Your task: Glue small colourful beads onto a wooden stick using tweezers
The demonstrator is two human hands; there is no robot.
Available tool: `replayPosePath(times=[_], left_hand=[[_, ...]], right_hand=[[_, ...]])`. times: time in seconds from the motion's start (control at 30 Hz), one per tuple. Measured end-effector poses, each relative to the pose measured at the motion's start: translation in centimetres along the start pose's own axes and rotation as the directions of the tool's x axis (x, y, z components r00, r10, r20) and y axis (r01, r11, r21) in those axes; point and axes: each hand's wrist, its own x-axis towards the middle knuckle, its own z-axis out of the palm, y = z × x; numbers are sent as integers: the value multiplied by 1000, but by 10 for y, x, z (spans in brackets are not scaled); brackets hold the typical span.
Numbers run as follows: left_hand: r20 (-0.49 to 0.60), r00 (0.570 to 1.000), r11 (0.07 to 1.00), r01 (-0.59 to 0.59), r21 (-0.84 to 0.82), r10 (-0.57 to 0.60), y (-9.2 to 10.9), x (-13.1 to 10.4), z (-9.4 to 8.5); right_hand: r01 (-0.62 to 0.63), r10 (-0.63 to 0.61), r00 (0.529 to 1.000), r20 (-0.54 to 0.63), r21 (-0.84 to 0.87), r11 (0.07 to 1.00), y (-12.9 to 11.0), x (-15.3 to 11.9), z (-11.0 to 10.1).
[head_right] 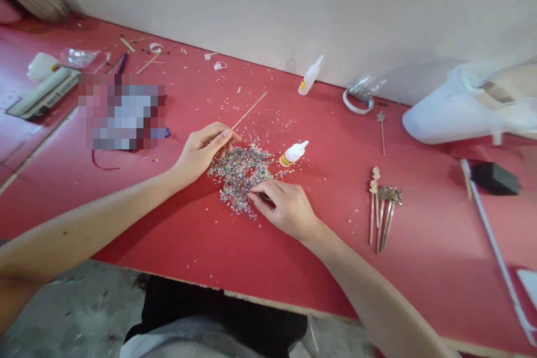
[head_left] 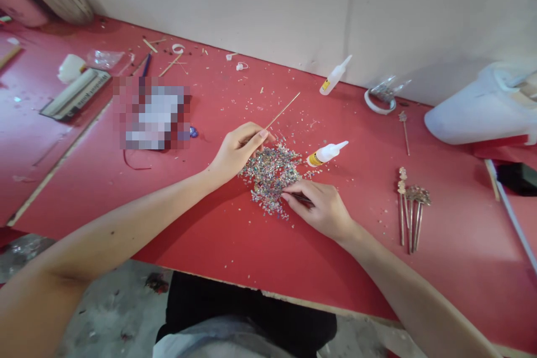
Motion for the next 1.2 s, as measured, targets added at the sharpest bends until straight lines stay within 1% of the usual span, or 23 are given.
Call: replayPosePath(times=[0.13,0.3,0.37,0.43,0.53,0.6,0.67,0.87,1.03,1.2], left_hand=[[9,1000,1000,-9,-17,9,0,0,0],[16,1000,1000,1,-29,-1,-1,0,0],[16,1000,1000,2,-28,-1,0,0,0],[18,1000,1000,3,-27,-2,0,0,0],[22,1000,1000,8,-26,-8,1,0,0],[22,1000,999,12,-30,-12,1,0,0],[23,1000,999,14,-35,-13,0,0,0],[25,999,999,22,-44,-21,-1,0,-1],[28,999,998,28,-58,-27,-2,0,0],[30,999,998,36,-47,-35,-1,0,-1]], right_hand=[[13,-12,1000,-27,22,1000,3,-1,-1],[95,-94,993,73,-7,995,3,0,-4],[100,-99,994,53,-8,995,3,0,-4],[70,-70,997,-11,-3,998,3,-1,-5],[-28,28,995,-97,2,1000,4,-1,-5],[-89,89,988,-129,2,996,6,-1,-5],[-105,104,985,-137,-3,994,7,-1,-5],[-15,15,996,-88,0,1000,14,-1,-9],[82,-83,996,-33,-42,996,23,-2,-14],[106,-106,994,-9,-67,992,26,-2,-18]])
